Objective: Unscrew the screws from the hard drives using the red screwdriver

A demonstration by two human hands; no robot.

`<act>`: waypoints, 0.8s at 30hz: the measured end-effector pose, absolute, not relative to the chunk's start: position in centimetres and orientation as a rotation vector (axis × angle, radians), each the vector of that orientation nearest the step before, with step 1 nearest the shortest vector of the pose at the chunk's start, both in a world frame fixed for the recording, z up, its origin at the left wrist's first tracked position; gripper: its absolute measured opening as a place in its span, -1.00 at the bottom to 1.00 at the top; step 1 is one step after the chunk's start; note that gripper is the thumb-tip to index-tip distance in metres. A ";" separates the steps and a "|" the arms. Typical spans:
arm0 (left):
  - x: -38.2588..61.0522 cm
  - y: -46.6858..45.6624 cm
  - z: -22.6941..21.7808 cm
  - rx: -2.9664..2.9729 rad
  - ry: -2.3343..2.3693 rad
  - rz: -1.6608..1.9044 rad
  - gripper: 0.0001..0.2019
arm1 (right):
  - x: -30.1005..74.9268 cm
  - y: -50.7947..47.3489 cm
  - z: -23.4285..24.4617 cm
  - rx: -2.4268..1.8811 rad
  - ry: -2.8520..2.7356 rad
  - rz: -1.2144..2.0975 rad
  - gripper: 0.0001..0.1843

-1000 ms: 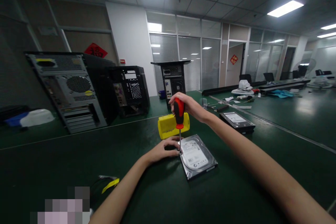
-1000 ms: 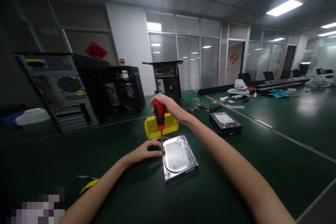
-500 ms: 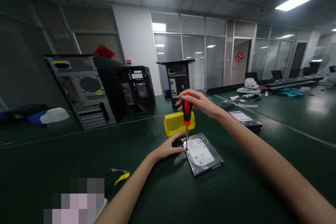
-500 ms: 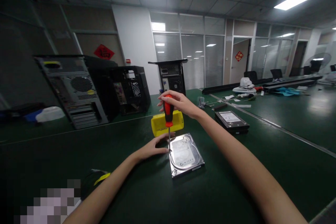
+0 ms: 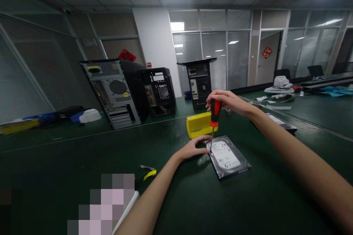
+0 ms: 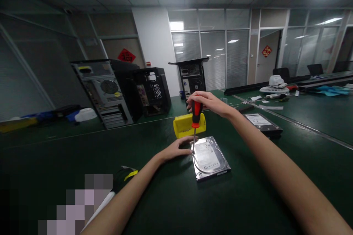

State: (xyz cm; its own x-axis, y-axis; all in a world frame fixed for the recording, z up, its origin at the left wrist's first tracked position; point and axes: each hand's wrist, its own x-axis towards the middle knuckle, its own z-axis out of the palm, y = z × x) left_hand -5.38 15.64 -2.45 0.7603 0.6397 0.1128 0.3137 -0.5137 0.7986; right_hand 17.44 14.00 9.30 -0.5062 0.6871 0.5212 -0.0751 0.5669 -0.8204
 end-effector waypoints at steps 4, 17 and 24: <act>-5.2 15.6 -2.3 2.130 0.706 0.512 -0.46 | 17.8 14.1 9.5 -0.487 -1.931 1.031 -0.73; -5.1 15.5 -2.2 2.173 0.779 0.480 -0.46 | 16.5 13.6 11.0 -0.435 -2.090 0.918 -0.75; -5.1 15.3 -2.0 2.139 0.716 0.481 -0.49 | 14.7 14.2 11.8 -0.480 -2.228 0.560 -0.79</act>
